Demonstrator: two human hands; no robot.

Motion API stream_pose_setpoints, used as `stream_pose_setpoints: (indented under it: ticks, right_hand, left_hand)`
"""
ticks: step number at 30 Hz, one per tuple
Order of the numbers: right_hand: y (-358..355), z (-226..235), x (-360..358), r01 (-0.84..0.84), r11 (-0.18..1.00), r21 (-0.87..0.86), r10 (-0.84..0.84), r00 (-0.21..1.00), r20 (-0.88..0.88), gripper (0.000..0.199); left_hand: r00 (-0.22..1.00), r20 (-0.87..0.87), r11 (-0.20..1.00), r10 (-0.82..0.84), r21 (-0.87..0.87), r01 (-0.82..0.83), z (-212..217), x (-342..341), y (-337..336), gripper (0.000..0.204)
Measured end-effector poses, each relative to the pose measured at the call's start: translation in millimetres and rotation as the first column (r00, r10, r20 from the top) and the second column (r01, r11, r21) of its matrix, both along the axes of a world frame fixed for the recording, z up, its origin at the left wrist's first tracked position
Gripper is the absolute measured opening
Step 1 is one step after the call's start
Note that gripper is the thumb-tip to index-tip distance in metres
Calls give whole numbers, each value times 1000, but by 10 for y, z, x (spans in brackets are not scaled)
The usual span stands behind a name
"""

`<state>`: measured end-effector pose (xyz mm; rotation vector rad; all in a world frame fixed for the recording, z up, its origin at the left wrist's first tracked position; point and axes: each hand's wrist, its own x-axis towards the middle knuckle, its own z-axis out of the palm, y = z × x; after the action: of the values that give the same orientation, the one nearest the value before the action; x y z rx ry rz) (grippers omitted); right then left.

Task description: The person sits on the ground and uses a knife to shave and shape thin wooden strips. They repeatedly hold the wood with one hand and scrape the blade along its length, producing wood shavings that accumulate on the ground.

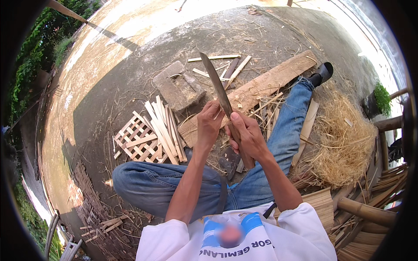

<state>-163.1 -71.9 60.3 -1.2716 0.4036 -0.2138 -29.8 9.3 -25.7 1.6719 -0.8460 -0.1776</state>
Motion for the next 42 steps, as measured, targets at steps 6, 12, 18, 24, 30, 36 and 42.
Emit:
stream_pose_setpoints:
  ticks: [6,12,18,24,30,36,42]
  right_hand:
    - [35,49,13,-1,989,-149,-4,999,-33,48]
    - [18,41,20,0,937,-350,-31,996,-83,47]
    - [5,86,20,7,913,-409,-60,991,-117,48]
    - [22,7,20,26,915,-402,-53,997,-56,48]
    - [-13,188,-29,-17,896,-444,-44,991,-126,48]
    - [-2,202,-52,-21,896,-443,-42,991,-131,48]
    - [-44,192,-24,-9,895,-447,-41,994,-104,48]
  left_hand:
    - [1000,-6,1000,-4,18,4,36,-21,0,46]
    - [999,-39,1000,-17,5,17,58,-39,6,49]
    - [1000,-19,999,-7,37,8,98,-59,-5,53]
    - [1000,-4,1000,0,10,0,70,-46,-12,52]
    - [1000,17,1000,-5,26,4,85,-66,-14,51]
    - [1000,5,999,20,31,-20,123,-96,-6,48]
    - [1000,1,1000,4,-23,-4,88,-81,-44,47]
